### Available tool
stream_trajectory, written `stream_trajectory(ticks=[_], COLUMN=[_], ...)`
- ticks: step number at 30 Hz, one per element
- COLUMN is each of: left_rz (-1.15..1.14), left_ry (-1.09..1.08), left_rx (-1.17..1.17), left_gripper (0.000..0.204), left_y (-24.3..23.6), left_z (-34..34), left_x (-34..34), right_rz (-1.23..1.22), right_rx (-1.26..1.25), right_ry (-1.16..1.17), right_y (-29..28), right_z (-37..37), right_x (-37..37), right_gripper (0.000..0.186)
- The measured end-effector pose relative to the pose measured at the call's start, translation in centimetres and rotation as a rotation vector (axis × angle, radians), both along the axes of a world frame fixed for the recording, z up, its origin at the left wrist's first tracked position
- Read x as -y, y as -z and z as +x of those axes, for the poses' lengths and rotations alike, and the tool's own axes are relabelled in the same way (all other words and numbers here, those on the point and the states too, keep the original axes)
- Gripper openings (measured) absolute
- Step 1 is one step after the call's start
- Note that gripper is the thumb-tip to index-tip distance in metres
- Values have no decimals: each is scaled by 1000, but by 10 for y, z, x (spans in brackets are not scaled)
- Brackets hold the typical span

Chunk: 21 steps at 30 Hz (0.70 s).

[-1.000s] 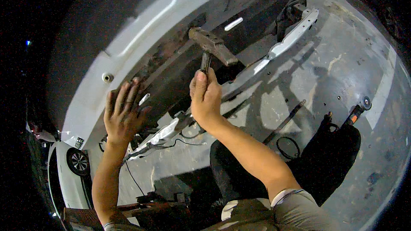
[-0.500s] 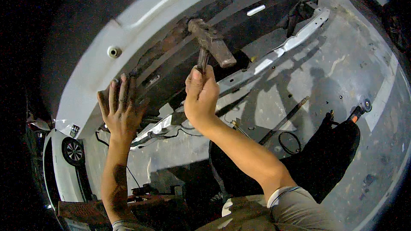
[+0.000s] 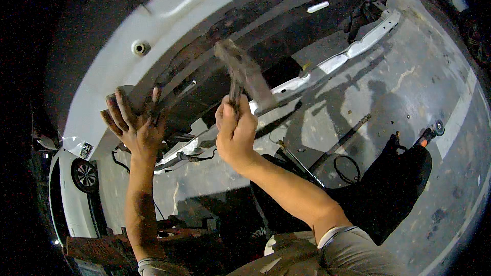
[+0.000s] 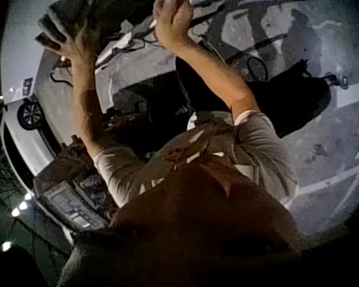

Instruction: The person retrieves a hammer and angle grinder from a tool cart, then works on the rear bumper of a white car. They repeatedly hammer the inner metal frame, grind the surface with an angle grinder producing sparks, and use a pneumatic tool to fasten components.

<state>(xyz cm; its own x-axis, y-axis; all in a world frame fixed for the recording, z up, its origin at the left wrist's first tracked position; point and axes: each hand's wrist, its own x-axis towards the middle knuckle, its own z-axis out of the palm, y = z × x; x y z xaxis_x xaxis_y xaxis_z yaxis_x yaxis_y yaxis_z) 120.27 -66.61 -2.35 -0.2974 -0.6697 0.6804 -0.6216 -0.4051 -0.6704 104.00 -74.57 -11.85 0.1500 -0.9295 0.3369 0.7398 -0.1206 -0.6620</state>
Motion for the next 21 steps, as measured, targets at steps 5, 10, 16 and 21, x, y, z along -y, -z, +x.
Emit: stream_trajectory(ticks=[5,10,16,21], left_rz=[-17,-35,-36,-44], left_ry=[7,31,32,33], left_rx=[-12,-23,-33,-16], left_gripper=[53,52,52,52], left_y=[6,6,9,8], left_z=[-1,0,0,3], left_x=[4,3,5,5], right_rz=[-36,-59,-266,-208], right_rx=[-30,-92,-251,-276], right_ry=[-10,18,116,79], right_y=[5,10,25,27], right_z=[6,7,22,22], right_x=[4,-3,-9,-14], right_gripper=[31,29,29,28])
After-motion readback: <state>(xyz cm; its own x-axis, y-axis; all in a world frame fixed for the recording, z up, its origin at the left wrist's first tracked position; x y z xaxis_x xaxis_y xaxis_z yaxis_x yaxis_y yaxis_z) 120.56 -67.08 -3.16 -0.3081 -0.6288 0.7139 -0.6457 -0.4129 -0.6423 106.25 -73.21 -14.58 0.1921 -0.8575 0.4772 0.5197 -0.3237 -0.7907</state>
